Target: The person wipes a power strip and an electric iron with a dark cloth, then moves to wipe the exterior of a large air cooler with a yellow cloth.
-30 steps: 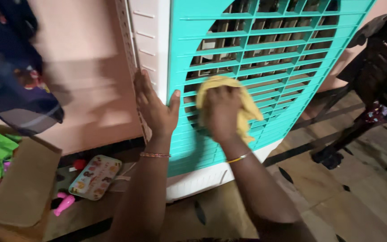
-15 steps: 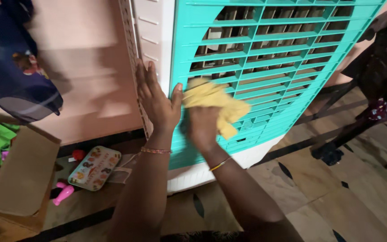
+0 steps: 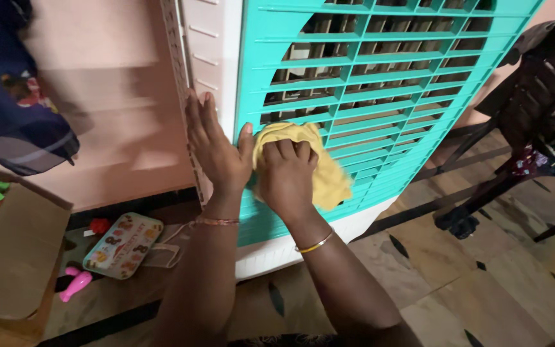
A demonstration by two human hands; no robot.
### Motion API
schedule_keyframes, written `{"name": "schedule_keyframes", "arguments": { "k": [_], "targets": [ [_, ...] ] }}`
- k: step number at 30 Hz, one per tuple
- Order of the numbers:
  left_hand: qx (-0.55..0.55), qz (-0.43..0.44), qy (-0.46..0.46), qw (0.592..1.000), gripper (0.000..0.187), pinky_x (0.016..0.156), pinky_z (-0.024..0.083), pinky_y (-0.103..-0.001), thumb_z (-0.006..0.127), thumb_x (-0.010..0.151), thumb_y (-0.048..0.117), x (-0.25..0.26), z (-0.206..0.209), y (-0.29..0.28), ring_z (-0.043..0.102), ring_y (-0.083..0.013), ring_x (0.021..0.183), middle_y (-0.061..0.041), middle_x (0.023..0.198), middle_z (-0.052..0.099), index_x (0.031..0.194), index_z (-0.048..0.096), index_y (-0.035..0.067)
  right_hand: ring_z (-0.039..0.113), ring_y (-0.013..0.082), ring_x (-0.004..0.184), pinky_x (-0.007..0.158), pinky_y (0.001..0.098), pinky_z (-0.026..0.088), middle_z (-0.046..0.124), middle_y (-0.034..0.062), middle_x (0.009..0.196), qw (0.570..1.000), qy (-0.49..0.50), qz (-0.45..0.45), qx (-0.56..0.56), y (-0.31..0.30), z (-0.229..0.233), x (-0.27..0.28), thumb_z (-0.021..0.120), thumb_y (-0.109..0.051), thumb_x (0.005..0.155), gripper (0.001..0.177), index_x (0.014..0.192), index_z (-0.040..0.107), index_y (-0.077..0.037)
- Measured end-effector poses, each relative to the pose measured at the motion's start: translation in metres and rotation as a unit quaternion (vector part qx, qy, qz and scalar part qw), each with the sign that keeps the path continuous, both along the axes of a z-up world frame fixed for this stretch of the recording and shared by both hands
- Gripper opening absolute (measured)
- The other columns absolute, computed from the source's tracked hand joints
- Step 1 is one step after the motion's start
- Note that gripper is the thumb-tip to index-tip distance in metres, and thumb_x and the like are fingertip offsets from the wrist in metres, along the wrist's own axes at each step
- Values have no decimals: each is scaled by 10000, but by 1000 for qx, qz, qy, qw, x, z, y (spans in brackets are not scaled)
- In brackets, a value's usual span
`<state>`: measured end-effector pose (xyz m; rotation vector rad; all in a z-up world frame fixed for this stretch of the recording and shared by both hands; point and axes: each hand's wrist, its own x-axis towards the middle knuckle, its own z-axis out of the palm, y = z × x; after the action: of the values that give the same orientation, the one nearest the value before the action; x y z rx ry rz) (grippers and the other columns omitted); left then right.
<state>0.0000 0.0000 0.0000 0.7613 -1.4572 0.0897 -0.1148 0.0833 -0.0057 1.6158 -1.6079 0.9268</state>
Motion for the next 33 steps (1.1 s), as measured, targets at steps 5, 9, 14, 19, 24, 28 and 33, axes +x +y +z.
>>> {"name": "schedule_keyframes", "arguments": {
  "k": [5,9,14,19,24,28,33],
  "targets": [
    [-10,3,-4,1000,796,1306,265,-575,642,1043,445,-3,-3,-4,267,-456,1593,-232,1708,249,1638,284,56,522,396,1055,940,551,374,634,102,1084,1000,12,20,-5,17,19,-51,748,-202,700,362,1046,687,-117],
    [-8,7,-1,1000,794,1293,288,-578,655,1041,435,-5,-5,-6,288,-450,1590,-224,1703,266,1643,279,80,468,493,1220,1054,609,335,589,177,1250,995,-25,-44,-85,8,10,-47,702,-104,679,471,1149,671,-105],
    [-28,-12,-21,999,810,1298,265,-590,661,1058,409,1,-7,-10,272,-493,1574,-257,1698,234,1661,236,73,478,504,1199,1058,636,342,552,226,1200,989,3,147,-25,-19,-29,-25,716,-119,666,456,1103,627,-26],
    [-8,49,-44,998,751,1302,197,-624,607,1118,383,-7,-23,-9,208,-485,1598,-226,1727,179,1692,212,103,538,425,1204,1075,569,398,615,154,1195,991,29,112,61,6,-27,-145,768,-180,701,401,1084,680,-94],
    [-169,133,-225,950,488,1218,148,-689,599,1049,325,-60,-20,7,253,-343,1539,-145,1652,289,1511,479,224,518,444,1241,1033,533,433,547,216,1311,995,-60,17,-75,34,1,-203,716,-30,789,454,1235,634,-43],
    [-184,67,-272,942,336,1275,253,-548,667,1034,259,-111,-1,29,402,-254,1461,-57,1475,523,1370,642,253,459,471,1179,895,582,387,547,225,1213,998,-9,-55,-16,7,-6,-158,739,-89,618,609,1219,646,-64],
    [-165,118,-284,937,390,1197,289,-539,685,980,303,-133,16,25,426,-292,1415,-107,1464,539,1360,644,229,489,403,1226,956,573,399,557,119,1263,998,51,-39,25,-3,-24,-208,739,-158,752,514,1259,650,-168]
  ]
}}
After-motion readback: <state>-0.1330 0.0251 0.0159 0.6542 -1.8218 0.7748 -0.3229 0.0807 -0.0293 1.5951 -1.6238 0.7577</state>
